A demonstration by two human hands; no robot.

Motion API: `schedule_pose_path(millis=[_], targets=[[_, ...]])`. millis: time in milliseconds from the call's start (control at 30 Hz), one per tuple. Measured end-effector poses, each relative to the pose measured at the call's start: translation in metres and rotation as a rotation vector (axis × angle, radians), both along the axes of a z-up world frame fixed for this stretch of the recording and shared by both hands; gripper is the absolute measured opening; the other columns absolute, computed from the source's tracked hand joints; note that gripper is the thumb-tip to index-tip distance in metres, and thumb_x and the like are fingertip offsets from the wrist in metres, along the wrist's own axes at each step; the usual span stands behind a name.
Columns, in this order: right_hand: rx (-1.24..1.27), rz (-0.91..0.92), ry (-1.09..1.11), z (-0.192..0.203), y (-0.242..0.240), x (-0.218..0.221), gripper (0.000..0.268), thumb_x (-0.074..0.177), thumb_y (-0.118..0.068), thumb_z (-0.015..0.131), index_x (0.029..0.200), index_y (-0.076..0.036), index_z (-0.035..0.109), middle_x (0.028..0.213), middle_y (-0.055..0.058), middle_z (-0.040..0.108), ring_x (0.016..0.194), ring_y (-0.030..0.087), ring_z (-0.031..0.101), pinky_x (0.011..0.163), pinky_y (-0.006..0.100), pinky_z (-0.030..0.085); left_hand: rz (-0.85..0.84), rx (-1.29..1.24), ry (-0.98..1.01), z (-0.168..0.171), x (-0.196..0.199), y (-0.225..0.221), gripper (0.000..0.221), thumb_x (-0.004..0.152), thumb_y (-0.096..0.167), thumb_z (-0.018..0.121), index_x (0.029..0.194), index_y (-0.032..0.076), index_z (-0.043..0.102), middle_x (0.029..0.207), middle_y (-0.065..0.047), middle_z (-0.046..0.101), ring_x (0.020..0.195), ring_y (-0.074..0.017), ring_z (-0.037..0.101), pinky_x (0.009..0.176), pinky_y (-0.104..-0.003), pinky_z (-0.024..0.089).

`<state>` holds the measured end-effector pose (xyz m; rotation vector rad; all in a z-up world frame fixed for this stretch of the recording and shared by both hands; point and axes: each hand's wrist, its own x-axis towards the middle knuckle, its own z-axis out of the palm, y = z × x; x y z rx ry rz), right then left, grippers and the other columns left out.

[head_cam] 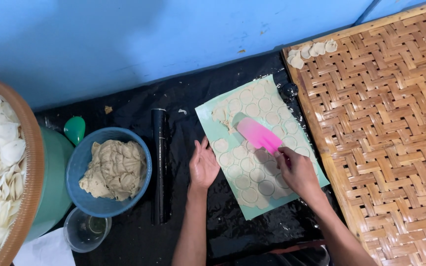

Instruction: Manually scraping and separating circular dough shapes from a template onto a woven tray for drying.

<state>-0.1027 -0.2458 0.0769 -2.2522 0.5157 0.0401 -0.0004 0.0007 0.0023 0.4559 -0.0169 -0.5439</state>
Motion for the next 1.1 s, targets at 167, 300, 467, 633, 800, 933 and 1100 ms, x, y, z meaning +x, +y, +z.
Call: schedule_pose_path(millis=[167, 300, 467, 633, 800, 933, 1100], targets=[[-0.066, 0.043, 0.015, 0.017, 0.009, -0.003, 0.031, 0.096, -0.026, 0.061, 0.115, -0.004, 0.072, 0.073, 0.015, 0.075, 0.068, 0.032, 0.075, 0.067, 0.044, 0.057, 0.0, -0.022, -0.009, -0.003, 0.0, 0.0, 0.075, 0.107, 0.052, 0.048, 0.158, 0.0, 0.032, 0.154, -0.016, 0.046, 0.144, -0.0296, 0.044, 0.121, -0.046, 0.033], [-0.229, 0.101, 0.099, 0.021, 0.02, -0.006, 0.027, 0.097, -0.03, 0.063, 0.109, -0.01, 0.076, 0.084, 0.02, 0.074, 0.079, 0.041, 0.071, 0.072, 0.049, 0.056, -0.006, -0.019, -0.012, 0.0, 0.001, 0.0, 0.075, 0.106, 0.052, 0.048, 0.158, 0.0, 0.032, 0.155, -0.016, 0.046, 0.144, -0.0293, 0.043, 0.121, -0.047, 0.033], [-0.247, 0.154, 0.001, 0.015, 0.028, -0.003, 0.026, 0.097, -0.029, 0.062, 0.105, -0.009, 0.076, 0.091, 0.018, 0.075, 0.081, 0.042, 0.07, 0.07, 0.05, 0.055, -0.011, -0.024, -0.018, 0.0, 0.001, 0.0, 0.075, 0.106, 0.052, 0.047, 0.158, 0.001, 0.032, 0.155, -0.016, 0.045, 0.145, -0.0293, 0.043, 0.121, -0.047, 0.033], [-0.223, 0.158, 0.01, -0.002, 0.023, 0.003, 0.027, 0.096, -0.029, 0.063, 0.108, -0.009, 0.076, 0.093, 0.019, 0.075, 0.081, 0.042, 0.07, 0.071, 0.05, 0.056, -0.015, 0.011, -0.013, 0.007, 0.0, -0.001, 0.075, 0.105, 0.052, 0.047, 0.158, 0.001, 0.032, 0.156, -0.016, 0.045, 0.145, -0.0293, 0.043, 0.121, -0.047, 0.032], [0.016, 0.17, 0.014, -0.014, 0.014, 0.003, 0.028, 0.095, -0.023, 0.065, 0.115, -0.006, 0.075, 0.076, 0.015, 0.077, 0.064, 0.027, 0.074, 0.065, 0.04, 0.057, -0.01, 0.006, -0.036, 0.003, 0.0, -0.001, 0.075, 0.107, 0.052, 0.045, 0.158, 0.0, 0.031, 0.156, -0.017, 0.045, 0.144, -0.0301, 0.043, 0.12, -0.048, 0.034], [0.171, 0.168, 0.139, -0.011, 0.014, 0.002, 0.03, 0.096, -0.027, 0.064, 0.115, -0.007, 0.075, 0.067, 0.007, 0.072, 0.053, 0.018, 0.064, 0.056, 0.034, 0.053, -0.008, 0.011, -0.01, 0.0, 0.0, 0.0, 0.074, 0.107, 0.052, 0.045, 0.159, 0.001, 0.031, 0.155, -0.016, 0.046, 0.144, -0.0291, 0.043, 0.121, -0.046, 0.034], [0.489, 0.164, 0.047, -0.034, -0.003, -0.005, 0.03, 0.1, -0.026, 0.061, 0.11, -0.002, 0.076, 0.065, -0.002, 0.06, 0.054, 0.006, 0.052, 0.049, 0.026, 0.042, -0.004, -0.005, 0.0, -0.003, 0.001, 0.0, 0.073, 0.107, 0.052, 0.045, 0.158, 0.001, 0.032, 0.154, -0.016, 0.047, 0.142, -0.0303, 0.045, 0.12, -0.048, 0.034]])
